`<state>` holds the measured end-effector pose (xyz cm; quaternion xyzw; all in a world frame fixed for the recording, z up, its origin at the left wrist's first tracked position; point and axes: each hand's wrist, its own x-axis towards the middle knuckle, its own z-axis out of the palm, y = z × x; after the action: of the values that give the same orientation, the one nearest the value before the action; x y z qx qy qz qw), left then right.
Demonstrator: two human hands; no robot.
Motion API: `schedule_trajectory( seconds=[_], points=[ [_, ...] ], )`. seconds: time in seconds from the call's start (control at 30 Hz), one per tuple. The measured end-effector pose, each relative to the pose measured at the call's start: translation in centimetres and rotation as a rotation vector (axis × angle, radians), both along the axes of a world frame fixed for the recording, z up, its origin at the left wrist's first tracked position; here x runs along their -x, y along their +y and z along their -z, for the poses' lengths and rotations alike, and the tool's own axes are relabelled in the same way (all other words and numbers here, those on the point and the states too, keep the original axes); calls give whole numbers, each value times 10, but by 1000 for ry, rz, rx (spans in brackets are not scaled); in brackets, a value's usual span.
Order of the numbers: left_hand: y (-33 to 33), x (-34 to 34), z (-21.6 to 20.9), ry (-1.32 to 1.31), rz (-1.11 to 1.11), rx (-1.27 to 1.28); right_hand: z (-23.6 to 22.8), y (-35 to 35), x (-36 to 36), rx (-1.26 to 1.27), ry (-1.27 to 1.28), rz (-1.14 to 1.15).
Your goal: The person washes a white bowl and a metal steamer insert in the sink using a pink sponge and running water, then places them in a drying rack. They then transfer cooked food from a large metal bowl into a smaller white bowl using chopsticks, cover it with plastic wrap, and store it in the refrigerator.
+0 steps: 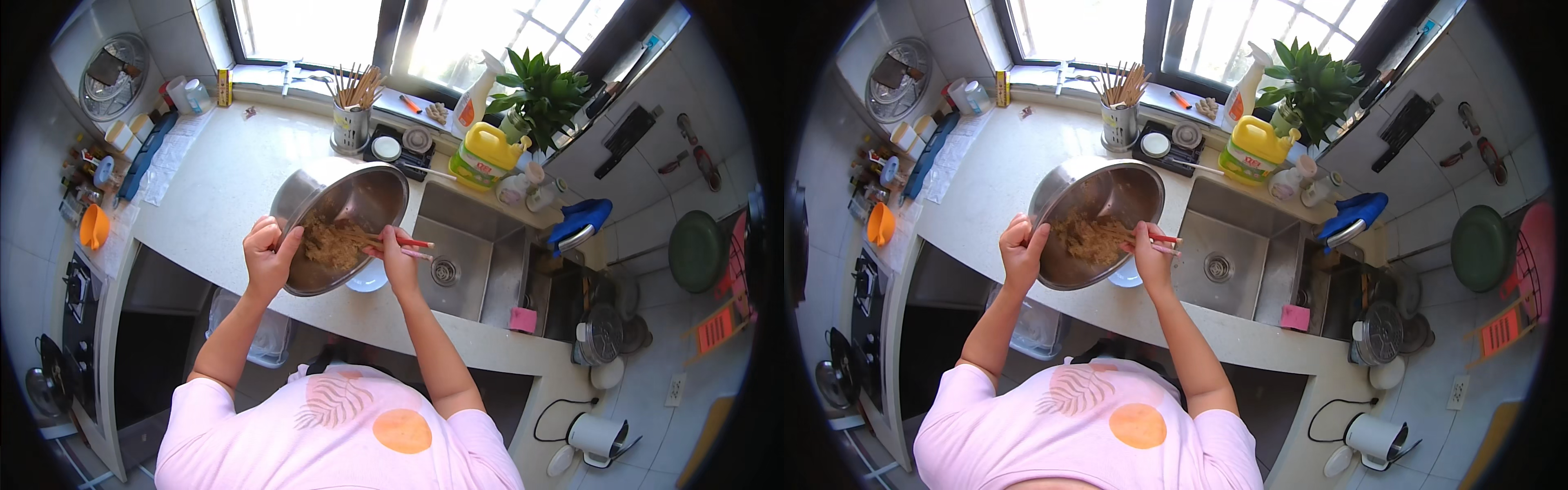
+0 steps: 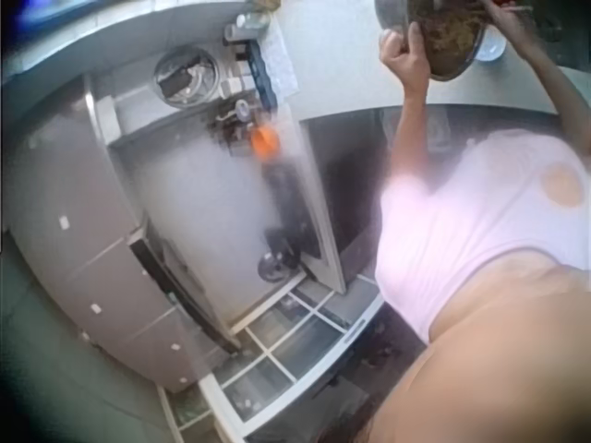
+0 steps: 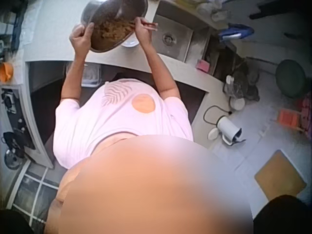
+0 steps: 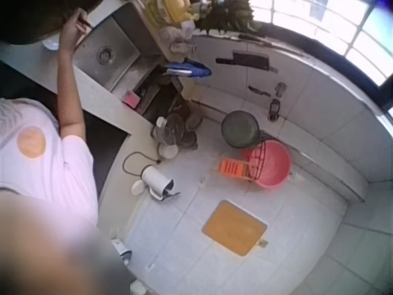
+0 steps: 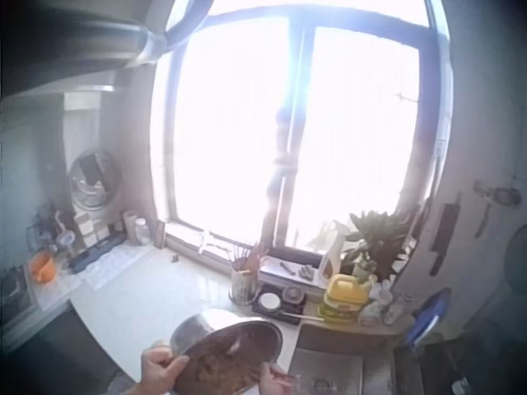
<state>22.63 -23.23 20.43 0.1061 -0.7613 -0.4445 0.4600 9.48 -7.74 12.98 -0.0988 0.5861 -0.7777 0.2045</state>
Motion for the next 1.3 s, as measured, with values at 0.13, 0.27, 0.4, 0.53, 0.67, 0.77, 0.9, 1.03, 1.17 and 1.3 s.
schedule_trajectory(
  seconds=[0.13,0.27,0.4,0.53,0.67,0.77,0.9,1.03,1.17,1.3],
  points=[
    [-1,4,10,18,-34,93,2,8,1,-74,-20,9],
    [0,7,16,22,-30,99,4,25,-3,-57,-51,24],
    [5,11,16,25,-22,119,16,44,-3,-108,-49,26],
    [3,13,11,12,14,166,20,57,4,84,-70,73],
    [4,16,10,24,27,189,28,55,18,217,-204,163],
    [7,19,11,28,17,157,47,61,24,251,-383,117],
    [13,20,16,22,16,153,68,71,31,297,-607,101],
    [20,23,17,50,40,235,73,73,36,276,-632,46],
    [24,24,18,34,-14,280,54,64,25,193,-484,-20],
    [26,25,22,36,-68,295,42,65,14,9,-326,-3]
  ],
)
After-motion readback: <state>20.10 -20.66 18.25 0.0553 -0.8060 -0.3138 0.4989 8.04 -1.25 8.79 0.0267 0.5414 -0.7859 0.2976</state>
